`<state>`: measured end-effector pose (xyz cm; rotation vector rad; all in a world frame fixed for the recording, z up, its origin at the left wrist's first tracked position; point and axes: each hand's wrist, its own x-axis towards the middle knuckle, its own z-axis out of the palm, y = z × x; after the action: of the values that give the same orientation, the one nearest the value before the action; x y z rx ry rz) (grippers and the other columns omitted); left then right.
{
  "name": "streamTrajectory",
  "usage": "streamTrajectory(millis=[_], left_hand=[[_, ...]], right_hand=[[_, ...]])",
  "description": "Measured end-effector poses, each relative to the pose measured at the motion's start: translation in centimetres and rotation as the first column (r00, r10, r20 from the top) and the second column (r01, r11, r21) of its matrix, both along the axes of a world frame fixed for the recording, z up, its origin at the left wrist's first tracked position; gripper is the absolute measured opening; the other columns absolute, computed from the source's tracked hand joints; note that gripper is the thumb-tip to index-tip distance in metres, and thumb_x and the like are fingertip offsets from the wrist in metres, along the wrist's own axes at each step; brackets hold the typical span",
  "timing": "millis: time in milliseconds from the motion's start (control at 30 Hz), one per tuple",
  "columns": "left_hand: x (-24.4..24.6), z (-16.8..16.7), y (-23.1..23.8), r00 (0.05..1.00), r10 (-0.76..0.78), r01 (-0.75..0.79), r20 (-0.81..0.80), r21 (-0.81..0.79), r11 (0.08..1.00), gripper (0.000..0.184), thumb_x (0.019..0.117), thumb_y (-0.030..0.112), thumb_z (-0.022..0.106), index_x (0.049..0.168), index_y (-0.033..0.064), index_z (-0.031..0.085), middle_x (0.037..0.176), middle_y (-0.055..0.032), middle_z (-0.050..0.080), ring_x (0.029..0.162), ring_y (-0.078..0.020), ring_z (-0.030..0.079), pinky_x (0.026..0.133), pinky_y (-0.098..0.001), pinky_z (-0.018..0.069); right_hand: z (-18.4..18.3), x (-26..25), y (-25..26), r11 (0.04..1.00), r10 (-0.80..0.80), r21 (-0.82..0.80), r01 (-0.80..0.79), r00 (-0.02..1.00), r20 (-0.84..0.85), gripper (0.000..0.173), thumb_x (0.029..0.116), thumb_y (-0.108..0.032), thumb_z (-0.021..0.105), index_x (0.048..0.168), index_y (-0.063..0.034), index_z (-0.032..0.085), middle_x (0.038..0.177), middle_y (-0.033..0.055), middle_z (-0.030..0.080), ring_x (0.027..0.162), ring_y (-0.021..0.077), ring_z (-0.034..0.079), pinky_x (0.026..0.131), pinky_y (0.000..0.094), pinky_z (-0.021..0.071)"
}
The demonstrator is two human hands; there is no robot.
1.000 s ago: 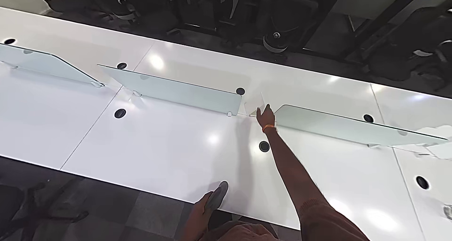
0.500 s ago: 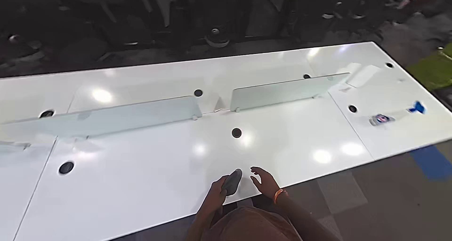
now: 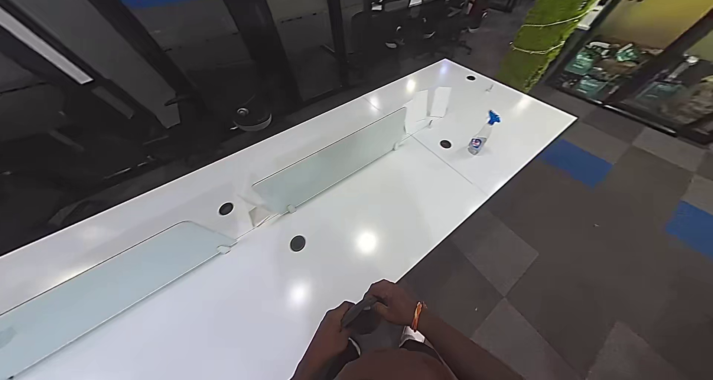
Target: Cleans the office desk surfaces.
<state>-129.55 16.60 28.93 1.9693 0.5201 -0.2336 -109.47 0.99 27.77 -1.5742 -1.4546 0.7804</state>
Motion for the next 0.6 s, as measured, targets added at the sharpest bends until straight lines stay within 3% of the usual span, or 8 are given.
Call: streamTrajectory(millis=[133,267,400,600], left_hand=[[6.1,-0.2,-4.9,0.991,-0.123,0.13,-0.06,0.122,0.984,0.037,0.0835,0.014,0.071,0.12,0.0108,0.067,0.102,-0.0087,0.074,0.094,-0.0229,0.072,0.086,-0.0505,0.0581],[12.6,0.5,-8.3,0.984,-0.17,0.166,0.049,0.08,0.983,0.032,0.0841,0.006,0.068,0.116,0.0084,0.069,0.098,-0.0059,0.075,0.088,-0.0146,0.071,0.083,-0.0398,0.0591],[19.5,0.8,-11.2,0.952,-0.23,0.248,0.2,-0.071,0.966,0.028,0.0843,0.004,0.069,0.112,0.007,0.072,0.097,-0.0009,0.076,0.087,-0.0071,0.071,0.083,-0.0294,0.0602],[28.3,2.1,-17.0,0.926,-0.163,0.269,0.341,-0.293,0.918,0.02,0.086,0.008,0.075,0.105,0.0023,0.074,0.09,-0.0058,0.077,0.08,-0.0126,0.073,0.077,-0.0318,0.0615]], right_hand=[[-0.6,5.2,-8.3,0.983,-0.159,0.092,0.161,0.987,-0.033,0.022,0.0997,-0.021,0.065,0.107,-0.0021,0.074,0.1,0.0125,0.074,0.097,0.0219,0.071,0.094,0.0407,0.056],[0.5,9.7,-16.5,0.904,-0.412,0.072,0.421,0.904,-0.117,0.024,0.0995,-0.021,0.066,0.11,-0.0007,0.074,0.104,0.0129,0.074,0.098,0.0178,0.071,0.094,0.0358,0.0564],[1.6,12.2,-24.8,0.704,-0.67,0.087,0.705,0.7,-0.247,0.022,0.0973,-0.017,0.067,0.108,0.0006,0.074,0.101,0.0095,0.075,0.096,0.0101,0.07,0.092,0.0289,0.0566],[0.7,13.3,-32.9,0.372,-0.853,0.067,0.926,0.369,-0.368,0.018,0.0952,-0.013,0.066,0.107,-0.002,0.075,0.101,0.0052,0.077,0.096,0.0092,0.072,0.092,0.0301,0.0594]])
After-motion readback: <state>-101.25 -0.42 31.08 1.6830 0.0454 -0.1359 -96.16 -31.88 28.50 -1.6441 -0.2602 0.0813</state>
